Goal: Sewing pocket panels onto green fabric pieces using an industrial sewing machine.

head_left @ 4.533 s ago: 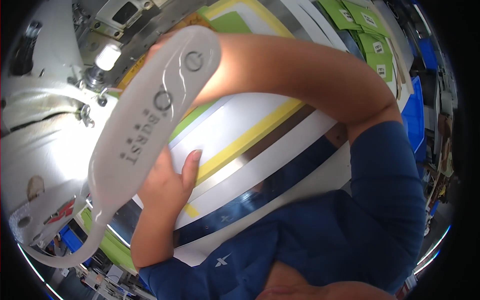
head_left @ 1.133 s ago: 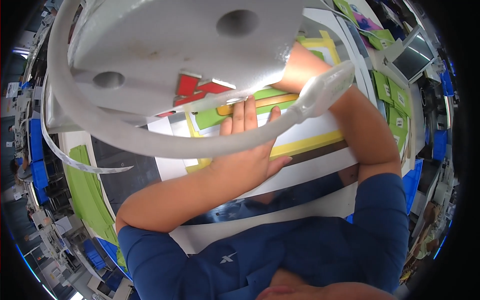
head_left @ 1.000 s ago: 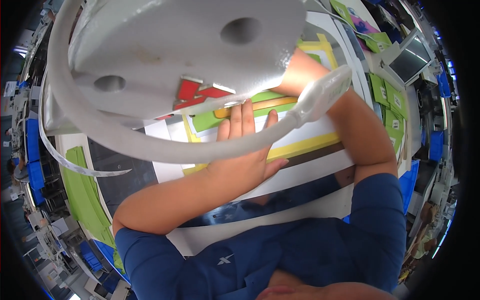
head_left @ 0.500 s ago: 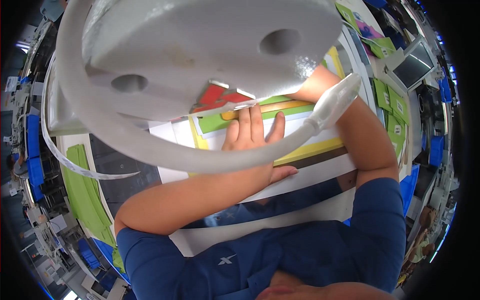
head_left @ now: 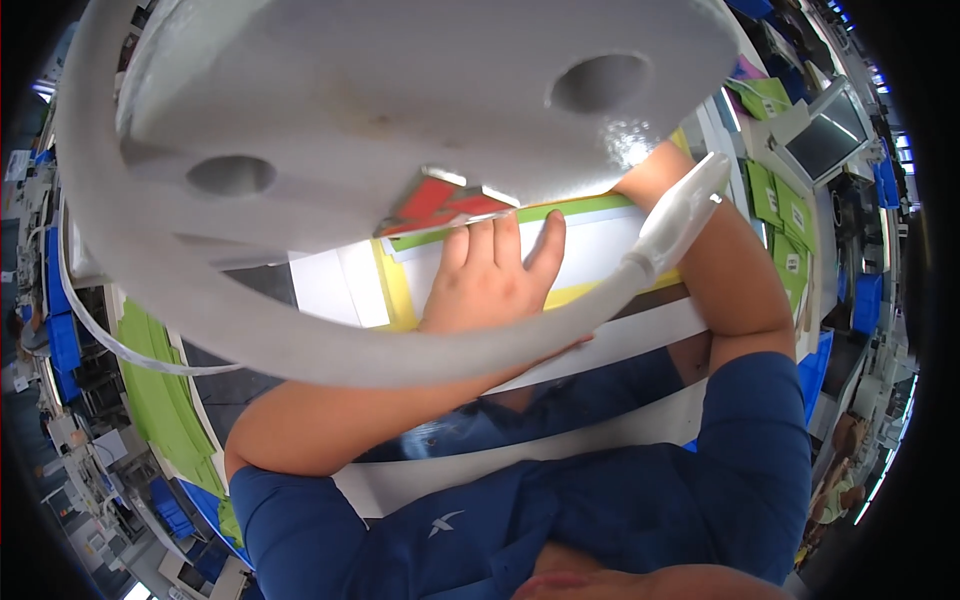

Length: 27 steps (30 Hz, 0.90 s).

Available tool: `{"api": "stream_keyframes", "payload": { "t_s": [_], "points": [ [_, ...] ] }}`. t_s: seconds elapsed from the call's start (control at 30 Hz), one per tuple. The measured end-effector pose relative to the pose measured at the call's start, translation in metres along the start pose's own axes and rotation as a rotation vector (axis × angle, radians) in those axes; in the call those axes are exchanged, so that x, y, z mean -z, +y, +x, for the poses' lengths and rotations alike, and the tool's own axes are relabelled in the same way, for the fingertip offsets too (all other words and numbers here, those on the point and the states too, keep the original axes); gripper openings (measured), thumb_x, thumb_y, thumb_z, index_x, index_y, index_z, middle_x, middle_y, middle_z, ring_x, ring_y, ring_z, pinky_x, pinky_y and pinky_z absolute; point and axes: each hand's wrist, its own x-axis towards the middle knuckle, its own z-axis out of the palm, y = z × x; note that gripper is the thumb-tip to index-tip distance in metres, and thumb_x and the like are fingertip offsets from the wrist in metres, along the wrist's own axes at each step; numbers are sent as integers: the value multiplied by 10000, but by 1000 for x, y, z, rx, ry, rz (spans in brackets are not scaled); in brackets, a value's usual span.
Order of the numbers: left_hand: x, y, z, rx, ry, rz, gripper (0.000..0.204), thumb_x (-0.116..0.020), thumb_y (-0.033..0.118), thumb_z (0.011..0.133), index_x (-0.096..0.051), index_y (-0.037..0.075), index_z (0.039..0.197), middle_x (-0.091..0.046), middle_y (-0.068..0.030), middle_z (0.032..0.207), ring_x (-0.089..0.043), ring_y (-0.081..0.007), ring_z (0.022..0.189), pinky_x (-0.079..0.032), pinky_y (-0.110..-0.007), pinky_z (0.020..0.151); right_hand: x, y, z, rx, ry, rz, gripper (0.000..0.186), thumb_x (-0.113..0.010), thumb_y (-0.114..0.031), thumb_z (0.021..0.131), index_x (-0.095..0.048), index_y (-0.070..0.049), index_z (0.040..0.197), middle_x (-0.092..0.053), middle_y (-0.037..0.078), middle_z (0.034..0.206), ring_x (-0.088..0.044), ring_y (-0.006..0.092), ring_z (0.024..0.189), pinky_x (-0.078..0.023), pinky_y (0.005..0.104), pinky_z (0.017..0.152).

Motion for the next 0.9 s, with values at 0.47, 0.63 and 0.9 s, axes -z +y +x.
{"api": "stream_keyframes", "payload": {
  "t_s": [0.47,0.63,0.9],
  "points": [
    [11,7,-1,38,-171,-118,1021,-787,697,809,-520,48,1550,-441,-390,1520,-478,-519,1373,-387,-580,1118,6,-8,-2,-92,-110,87,288,-673,-189,888,-799,-142,1142,-709,107,1150,-677,297,1159,-493,437,1012],
    [12,14,-13,26,-216,-167,1025,-731,747,836,-518,37,1545,-441,-412,1498,-464,-518,1379,-396,-582,1104,9,-23,-18,-53,91,126,304,-698,-243,866,-797,-155,1138,-692,107,1187,-657,274,1138,-482,398,982],
    [23,26,-21,-60,-272,-105,1033,-721,761,836,-514,56,1562,-412,-515,1471,-443,-629,1367,-396,-599,1097,-9,-31,-32,-23,137,133,259,-701,-274,933,-749,-134,1146,-681,123,1182,-634,291,1089,-495,395,963]
  ]
}}
